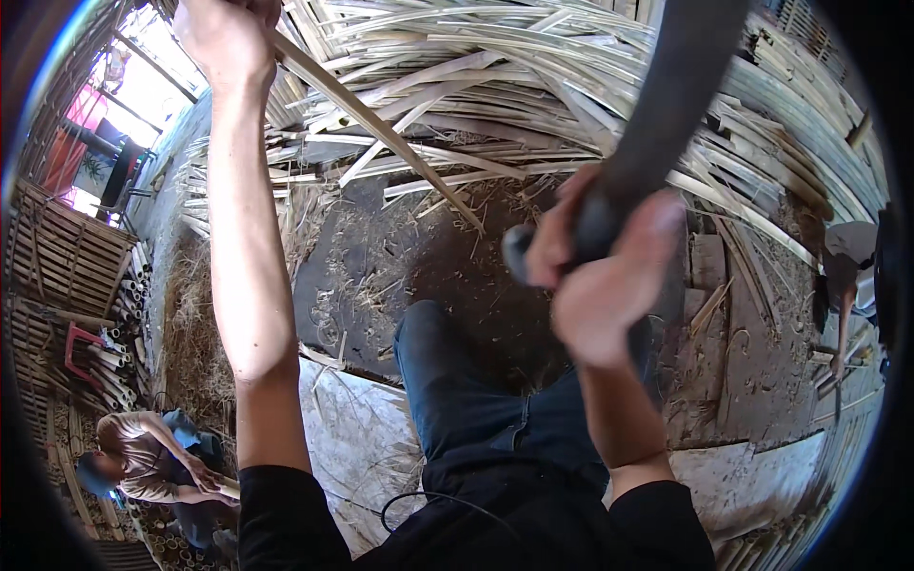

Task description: Shaving and smoothing a long bamboo pole using a machete while seated.

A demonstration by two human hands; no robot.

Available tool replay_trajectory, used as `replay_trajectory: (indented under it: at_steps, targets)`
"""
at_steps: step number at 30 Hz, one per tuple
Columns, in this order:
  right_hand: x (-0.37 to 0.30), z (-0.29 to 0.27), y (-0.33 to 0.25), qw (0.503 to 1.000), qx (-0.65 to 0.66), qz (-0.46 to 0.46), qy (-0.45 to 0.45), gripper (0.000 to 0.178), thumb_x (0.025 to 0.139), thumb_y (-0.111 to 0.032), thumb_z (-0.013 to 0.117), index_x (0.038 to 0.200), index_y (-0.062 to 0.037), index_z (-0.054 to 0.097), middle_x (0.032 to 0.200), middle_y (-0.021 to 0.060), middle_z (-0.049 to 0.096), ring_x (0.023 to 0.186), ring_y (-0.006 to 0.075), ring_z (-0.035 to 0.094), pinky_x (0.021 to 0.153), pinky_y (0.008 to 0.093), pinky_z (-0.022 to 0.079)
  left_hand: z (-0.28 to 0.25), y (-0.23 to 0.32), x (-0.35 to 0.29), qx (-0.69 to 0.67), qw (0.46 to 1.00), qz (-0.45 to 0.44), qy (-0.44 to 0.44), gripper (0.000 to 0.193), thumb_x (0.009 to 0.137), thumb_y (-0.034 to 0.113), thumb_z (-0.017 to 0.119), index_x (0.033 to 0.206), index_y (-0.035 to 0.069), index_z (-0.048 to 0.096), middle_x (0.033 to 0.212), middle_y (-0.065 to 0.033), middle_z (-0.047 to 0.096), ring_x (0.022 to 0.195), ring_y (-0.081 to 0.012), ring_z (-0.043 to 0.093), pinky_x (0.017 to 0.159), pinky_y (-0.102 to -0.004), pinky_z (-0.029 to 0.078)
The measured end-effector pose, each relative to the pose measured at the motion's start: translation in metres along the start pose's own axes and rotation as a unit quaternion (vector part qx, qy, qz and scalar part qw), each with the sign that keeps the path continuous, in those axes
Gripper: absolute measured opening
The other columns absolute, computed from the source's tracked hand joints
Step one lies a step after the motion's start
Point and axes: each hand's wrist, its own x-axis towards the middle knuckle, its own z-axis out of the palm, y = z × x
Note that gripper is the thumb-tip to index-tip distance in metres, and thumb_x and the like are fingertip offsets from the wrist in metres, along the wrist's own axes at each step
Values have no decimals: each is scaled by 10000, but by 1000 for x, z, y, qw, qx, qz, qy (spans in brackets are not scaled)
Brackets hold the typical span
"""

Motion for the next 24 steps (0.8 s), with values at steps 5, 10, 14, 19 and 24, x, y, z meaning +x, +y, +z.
replay_trajectory:
  at_steps: [5,10,14,19,24]
  targets:
    - [-78,-147,170,830,-510,225,-32,556,1019,-482,480,947,47,635,803,211,659,806,325,703,726,437,515,101,-18,-34,157,980,105,67,328,1081,466,406,861,235,482,640,85,309,487,-59,259,452,-218,250]
    - [-112,-201,173,765,-465,444,-39,544,1013,-511,503,781,-26,584,556,39,519,379,152,491,370,328,384,115,-6,-46,167,980,77,75,376,1078,474,412,795,229,446,605,84,286,457,-57,251,420,-230,241]
    - [-55,-117,116,846,-418,325,-57,592,994,-525,522,825,36,610,655,153,619,629,279,639,623,410,483,170,-9,-51,162,985,63,16,432,1029,514,505,740,215,390,571,95,282,445,-51,241,416,-236,214]
    - [1,-41,45,883,-424,152,-134,518,994,-464,571,833,28,604,664,140,594,653,255,614,649,421,463,165,-26,-34,145,986,83,-25,410,1012,521,521,769,207,420,595,84,293,471,-54,253,443,-237,229]
    - [-25,-73,31,859,-443,191,-173,454,937,-416,664,887,35,637,730,178,646,702,266,645,690,394,490,124,-12,-17,261,964,26,44,351,1027,479,495,919,149,547,608,20,476,502,-127,470,479,-262,401]
